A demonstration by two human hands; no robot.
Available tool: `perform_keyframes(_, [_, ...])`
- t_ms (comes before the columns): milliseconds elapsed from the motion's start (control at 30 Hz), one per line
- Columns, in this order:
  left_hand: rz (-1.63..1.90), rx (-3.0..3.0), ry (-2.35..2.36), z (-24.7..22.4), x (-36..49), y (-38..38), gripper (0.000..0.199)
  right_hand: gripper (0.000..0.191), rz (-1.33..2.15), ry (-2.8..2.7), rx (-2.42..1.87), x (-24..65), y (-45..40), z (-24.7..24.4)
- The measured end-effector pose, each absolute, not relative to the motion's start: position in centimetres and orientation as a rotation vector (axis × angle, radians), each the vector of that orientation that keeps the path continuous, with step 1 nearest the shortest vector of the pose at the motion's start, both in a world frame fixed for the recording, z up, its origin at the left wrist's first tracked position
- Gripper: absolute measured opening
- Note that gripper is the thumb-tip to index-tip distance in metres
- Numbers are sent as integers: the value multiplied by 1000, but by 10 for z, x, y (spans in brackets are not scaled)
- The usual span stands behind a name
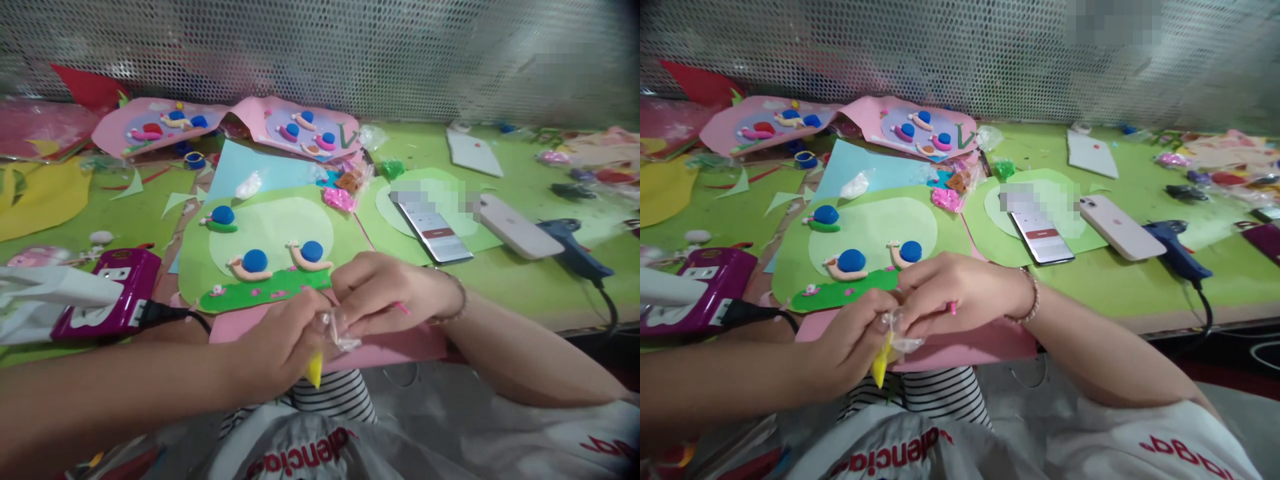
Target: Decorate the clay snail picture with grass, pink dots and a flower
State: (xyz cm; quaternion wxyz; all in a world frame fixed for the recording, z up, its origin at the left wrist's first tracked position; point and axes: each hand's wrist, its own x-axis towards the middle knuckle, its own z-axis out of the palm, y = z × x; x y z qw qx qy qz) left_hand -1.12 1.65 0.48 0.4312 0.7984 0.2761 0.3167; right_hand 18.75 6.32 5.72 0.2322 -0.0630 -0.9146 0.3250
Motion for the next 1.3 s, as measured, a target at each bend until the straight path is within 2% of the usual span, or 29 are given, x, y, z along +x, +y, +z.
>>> perform_keyframes(167, [708,1720,895,3,-8,19,27,17,690,-2572,-218,188,63,51])
perform_keyframes(467, [732,1528,843,7,-1,27,39,29,370,-2772,-332,185,62,42])
perform_keyframes(733, [570,1504,730,2,-7,25,44,31,336,-2753,-329,183,59,43])
perform_keyframes(867, [545,1568,701,2,-9,27,49,26,451,-2740,-291,185,60,46])
perform_keyframes(1067, [604,1656,668,3,-9,28,38,20,659,-2701,-257,188,63,52])
perform_keyframes(1300, [541,1705,737,4,-6,27,39,33,192,-2739,-294,186,58,44])
